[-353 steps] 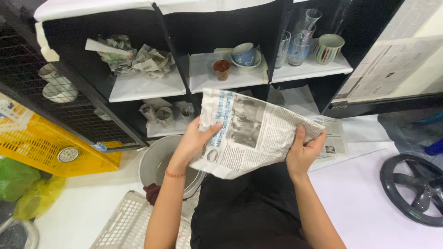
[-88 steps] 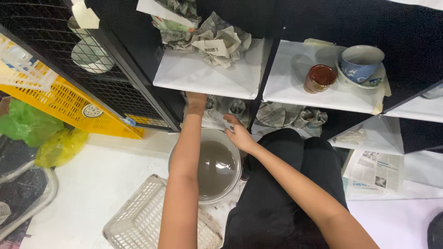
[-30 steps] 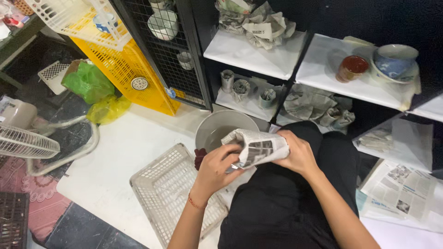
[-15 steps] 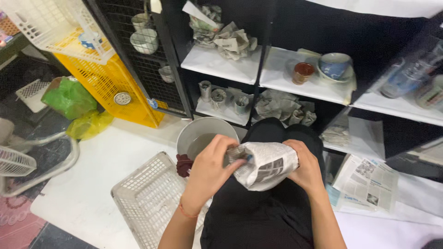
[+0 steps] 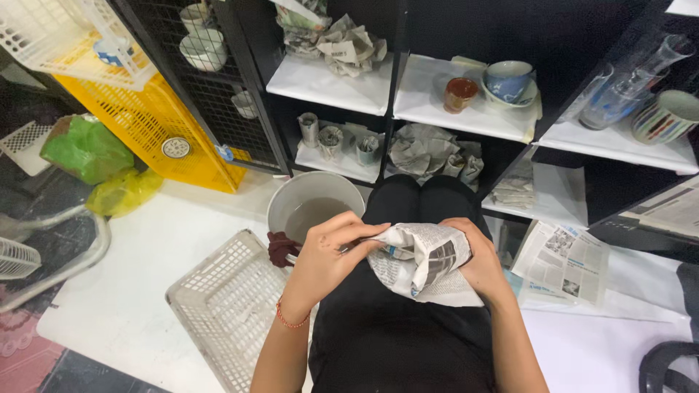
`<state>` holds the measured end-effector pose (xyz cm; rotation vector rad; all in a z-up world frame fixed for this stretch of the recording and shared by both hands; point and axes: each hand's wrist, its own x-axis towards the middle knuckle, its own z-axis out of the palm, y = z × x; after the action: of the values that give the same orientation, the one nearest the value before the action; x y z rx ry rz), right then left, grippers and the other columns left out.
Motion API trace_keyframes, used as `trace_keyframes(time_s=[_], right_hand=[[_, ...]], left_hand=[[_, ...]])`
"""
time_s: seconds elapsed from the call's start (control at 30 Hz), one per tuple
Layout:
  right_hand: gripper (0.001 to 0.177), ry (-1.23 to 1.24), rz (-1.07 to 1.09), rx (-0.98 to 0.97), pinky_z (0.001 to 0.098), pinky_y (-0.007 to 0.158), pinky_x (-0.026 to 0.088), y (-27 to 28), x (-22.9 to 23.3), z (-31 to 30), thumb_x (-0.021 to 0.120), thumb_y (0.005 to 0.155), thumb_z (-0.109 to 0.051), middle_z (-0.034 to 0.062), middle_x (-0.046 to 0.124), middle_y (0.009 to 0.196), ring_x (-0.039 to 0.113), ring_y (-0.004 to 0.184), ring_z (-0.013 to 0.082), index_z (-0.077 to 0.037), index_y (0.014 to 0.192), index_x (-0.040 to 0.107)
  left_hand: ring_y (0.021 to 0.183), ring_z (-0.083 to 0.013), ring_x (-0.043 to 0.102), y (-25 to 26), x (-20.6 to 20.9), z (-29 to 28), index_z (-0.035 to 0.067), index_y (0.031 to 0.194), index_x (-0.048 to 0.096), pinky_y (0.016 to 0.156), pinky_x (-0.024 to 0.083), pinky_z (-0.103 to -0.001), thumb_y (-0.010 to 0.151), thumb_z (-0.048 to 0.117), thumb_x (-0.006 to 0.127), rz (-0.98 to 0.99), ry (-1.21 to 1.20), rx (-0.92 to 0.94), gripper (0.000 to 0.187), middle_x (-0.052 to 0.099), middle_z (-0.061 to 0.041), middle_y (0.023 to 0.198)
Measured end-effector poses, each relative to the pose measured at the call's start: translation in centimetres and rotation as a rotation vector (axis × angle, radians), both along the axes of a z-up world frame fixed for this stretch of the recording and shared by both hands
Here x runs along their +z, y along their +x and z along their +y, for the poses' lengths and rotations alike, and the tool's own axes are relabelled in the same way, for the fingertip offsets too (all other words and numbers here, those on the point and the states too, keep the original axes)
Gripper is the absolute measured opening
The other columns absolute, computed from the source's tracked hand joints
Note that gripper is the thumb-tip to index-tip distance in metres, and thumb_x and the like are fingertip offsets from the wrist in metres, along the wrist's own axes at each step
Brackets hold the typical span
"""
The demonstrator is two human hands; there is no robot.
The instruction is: The person sits on the floor and wraps individual glassware items, including glasses and mugs, with newspaper. They fold the newspaper around each item and place the wrapped pieces onto a shelf. The person repeats this process for several items.
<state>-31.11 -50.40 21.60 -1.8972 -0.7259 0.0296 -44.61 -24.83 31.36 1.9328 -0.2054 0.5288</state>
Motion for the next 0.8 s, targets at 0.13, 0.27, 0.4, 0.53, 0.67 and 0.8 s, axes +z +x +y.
trace_keyframes(time_s=[0.13, 0.27, 0.4, 0.53, 0.67, 0.8], right_hand=[[0.066, 0.008, 0.076, 0.062, 0.0300, 0.094, 0.052, -0.3, -1.8, 0.0, 0.091, 0.056, -0.010, 0.0044, 0.070, 0.117, 0.068, 0.108, 0.0172, -0.007, 0.116, 0.066], [0.069, -0.016, 0.214, 0.177, 0.0283, 0.095, 0.050, 0.1, -3.5, -0.6, 0.092, 0.057, -0.009, 0.0034, 0.069, 0.114, 0.067, 0.108, 0.0144, -0.006, 0.119, 0.064], [0.073, 0.047, 0.305, 0.295, 0.0264, 0.093, 0.048, 0.2, -4.5, -1.0, 0.090, 0.058, -0.007, 0.0032, 0.066, 0.111, 0.062, 0.103, 0.0119, -0.004, 0.125, 0.062], [0.066, 0.057, 0.331, 0.315, 0.0256, 0.092, 0.049, -0.1, -4.4, -1.1, 0.089, 0.064, -0.009, 0.0016, 0.068, 0.111, 0.062, 0.103, 0.0090, -0.004, 0.124, 0.062], [0.065, 0.035, 0.360, 0.323, 0.0264, 0.091, 0.051, -0.4, -2.9, -1.5, 0.091, 0.062, -0.009, 0.0020, 0.069, 0.109, 0.062, 0.100, 0.0090, -0.003, 0.120, 0.063], [0.067, -0.002, 0.316, 0.351, 0.0276, 0.091, 0.052, -0.6, -1.7, -2.3, 0.094, 0.057, -0.010, 0.0018, 0.071, 0.110, 0.066, 0.102, 0.0105, -0.004, 0.117, 0.065]], left_hand=[[0.063, -0.0075, 0.062, 0.3, -1.1, 1.1, 0.004, 0.109, 0.080, 0.056, 0.049, -0.024, 0.089, 0.009, 0.077, 0.073, -0.129, -0.087, 0.021, 0.065, -0.002, 0.081], [0.064, -0.0079, 0.069, 0.5, -1.0, 1.8, 0.003, 0.102, 0.080, 0.057, 0.053, -0.023, 0.092, 0.012, 0.076, 0.206, -0.195, -0.131, 0.014, 0.066, -0.002, 0.078], [0.078, -0.0121, 0.068, -0.8, 0.8, 0.9, 0.005, 0.113, 0.074, 0.063, 0.055, -0.026, 0.087, 0.018, 0.080, 0.085, -0.041, -0.067, 0.029, 0.067, -0.003, 0.089], [0.090, -0.0156, 0.063, -2.1, 3.3, -0.6, 0.020, 0.112, 0.072, 0.071, 0.052, -0.030, 0.084, 0.029, 0.084, -0.217, 0.477, 0.021, 0.032, 0.061, -0.002, 0.104], [0.090, -0.0200, 0.056, -1.2, 5.4, -0.7, 0.021, 0.109, 0.074, 0.073, 0.048, -0.033, 0.073, 0.029, 0.085, -0.192, 0.802, 0.006, 0.038, 0.054, -0.002, 0.100], [0.090, -0.0196, 0.055, -0.3, 6.2, -0.7, 0.020, 0.097, 0.074, 0.069, 0.045, -0.034, 0.064, 0.033, 0.084, -0.196, 0.878, -0.131, 0.036, 0.055, -0.003, 0.101]])
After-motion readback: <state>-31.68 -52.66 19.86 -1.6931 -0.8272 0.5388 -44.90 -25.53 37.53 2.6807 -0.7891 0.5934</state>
